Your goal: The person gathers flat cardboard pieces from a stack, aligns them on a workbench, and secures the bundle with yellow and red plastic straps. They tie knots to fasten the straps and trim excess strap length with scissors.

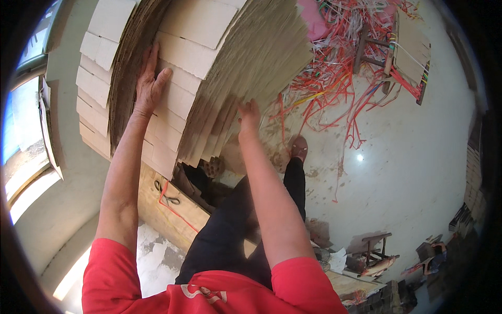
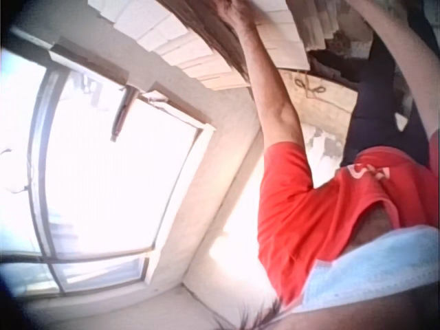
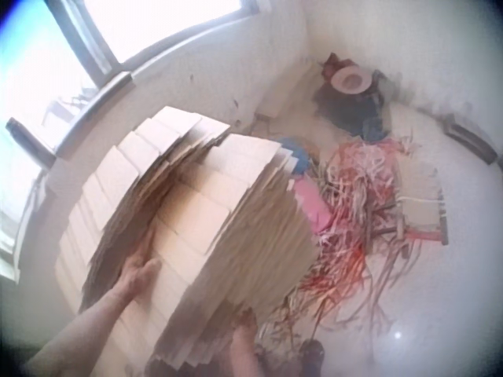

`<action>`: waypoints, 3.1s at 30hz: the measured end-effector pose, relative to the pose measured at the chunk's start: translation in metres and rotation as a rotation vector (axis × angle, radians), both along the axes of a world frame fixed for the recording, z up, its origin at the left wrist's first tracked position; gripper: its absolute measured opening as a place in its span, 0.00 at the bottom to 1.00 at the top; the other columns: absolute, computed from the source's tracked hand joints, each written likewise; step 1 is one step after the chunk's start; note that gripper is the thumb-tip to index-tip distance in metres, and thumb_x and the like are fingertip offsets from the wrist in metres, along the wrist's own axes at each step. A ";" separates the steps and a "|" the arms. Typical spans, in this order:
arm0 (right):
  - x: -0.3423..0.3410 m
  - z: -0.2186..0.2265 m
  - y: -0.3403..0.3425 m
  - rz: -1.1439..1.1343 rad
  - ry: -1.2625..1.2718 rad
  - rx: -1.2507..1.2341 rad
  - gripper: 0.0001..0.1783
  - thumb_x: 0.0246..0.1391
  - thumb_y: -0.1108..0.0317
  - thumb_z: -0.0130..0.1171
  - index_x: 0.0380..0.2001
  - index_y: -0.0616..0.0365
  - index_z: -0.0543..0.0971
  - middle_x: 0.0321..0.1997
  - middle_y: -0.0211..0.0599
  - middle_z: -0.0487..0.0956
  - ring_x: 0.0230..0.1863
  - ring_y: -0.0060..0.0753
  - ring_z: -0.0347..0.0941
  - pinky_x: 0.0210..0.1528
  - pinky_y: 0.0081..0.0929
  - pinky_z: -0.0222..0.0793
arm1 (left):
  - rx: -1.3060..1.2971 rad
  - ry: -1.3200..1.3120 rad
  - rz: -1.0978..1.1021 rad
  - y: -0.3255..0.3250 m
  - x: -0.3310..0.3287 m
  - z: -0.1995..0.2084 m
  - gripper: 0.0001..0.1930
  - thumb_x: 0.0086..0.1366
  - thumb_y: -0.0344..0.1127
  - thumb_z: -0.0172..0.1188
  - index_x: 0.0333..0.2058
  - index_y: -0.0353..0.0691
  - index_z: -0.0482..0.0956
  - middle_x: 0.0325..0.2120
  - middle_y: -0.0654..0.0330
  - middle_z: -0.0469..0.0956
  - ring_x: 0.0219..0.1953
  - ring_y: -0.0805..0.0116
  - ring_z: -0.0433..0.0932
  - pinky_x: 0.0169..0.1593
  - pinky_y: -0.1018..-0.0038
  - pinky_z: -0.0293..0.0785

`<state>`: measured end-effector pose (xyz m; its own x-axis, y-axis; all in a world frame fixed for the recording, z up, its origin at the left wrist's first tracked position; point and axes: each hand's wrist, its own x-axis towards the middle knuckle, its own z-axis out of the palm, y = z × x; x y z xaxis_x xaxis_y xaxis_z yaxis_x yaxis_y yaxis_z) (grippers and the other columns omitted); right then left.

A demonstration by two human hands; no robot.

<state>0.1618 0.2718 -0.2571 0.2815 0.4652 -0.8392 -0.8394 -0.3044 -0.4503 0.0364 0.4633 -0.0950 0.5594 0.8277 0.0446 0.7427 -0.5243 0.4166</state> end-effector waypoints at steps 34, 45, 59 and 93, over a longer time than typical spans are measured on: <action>0.013 -0.005 0.046 -0.349 0.193 0.195 0.27 0.61 0.56 0.46 0.55 0.67 0.64 0.56 0.40 0.67 0.54 0.35 0.64 0.56 0.28 0.58 | 0.046 0.038 0.025 -0.004 -0.002 -0.001 0.39 0.59 0.65 0.48 0.64 0.54 0.53 0.65 0.50 0.49 0.67 0.51 0.46 0.66 0.60 0.41; 0.003 -0.020 0.058 -0.305 0.022 0.022 0.28 0.56 0.49 0.51 0.42 0.70 0.71 0.37 0.40 0.73 0.40 0.33 0.66 0.43 0.29 0.63 | 0.087 0.066 0.026 -0.004 -0.010 0.000 0.39 0.59 0.65 0.47 0.64 0.53 0.53 0.65 0.51 0.49 0.67 0.53 0.47 0.66 0.62 0.42; 0.033 -0.045 0.041 -0.228 0.158 -0.025 0.33 0.54 0.39 0.49 0.46 0.60 0.68 0.24 0.35 0.71 0.21 0.27 0.67 0.25 0.26 0.65 | 0.046 0.015 -0.018 0.003 -0.007 0.005 0.37 0.60 0.63 0.47 0.64 0.52 0.54 0.65 0.54 0.51 0.67 0.58 0.47 0.67 0.65 0.42; 0.043 -0.032 0.050 -0.185 0.097 -0.039 0.18 0.55 0.48 0.52 0.32 0.54 0.73 0.28 0.28 0.70 0.30 0.26 0.66 0.36 0.30 0.63 | -0.069 -0.055 0.065 -0.003 -0.002 0.014 0.40 0.58 0.66 0.48 0.64 0.52 0.55 0.64 0.56 0.53 0.67 0.59 0.48 0.67 0.66 0.43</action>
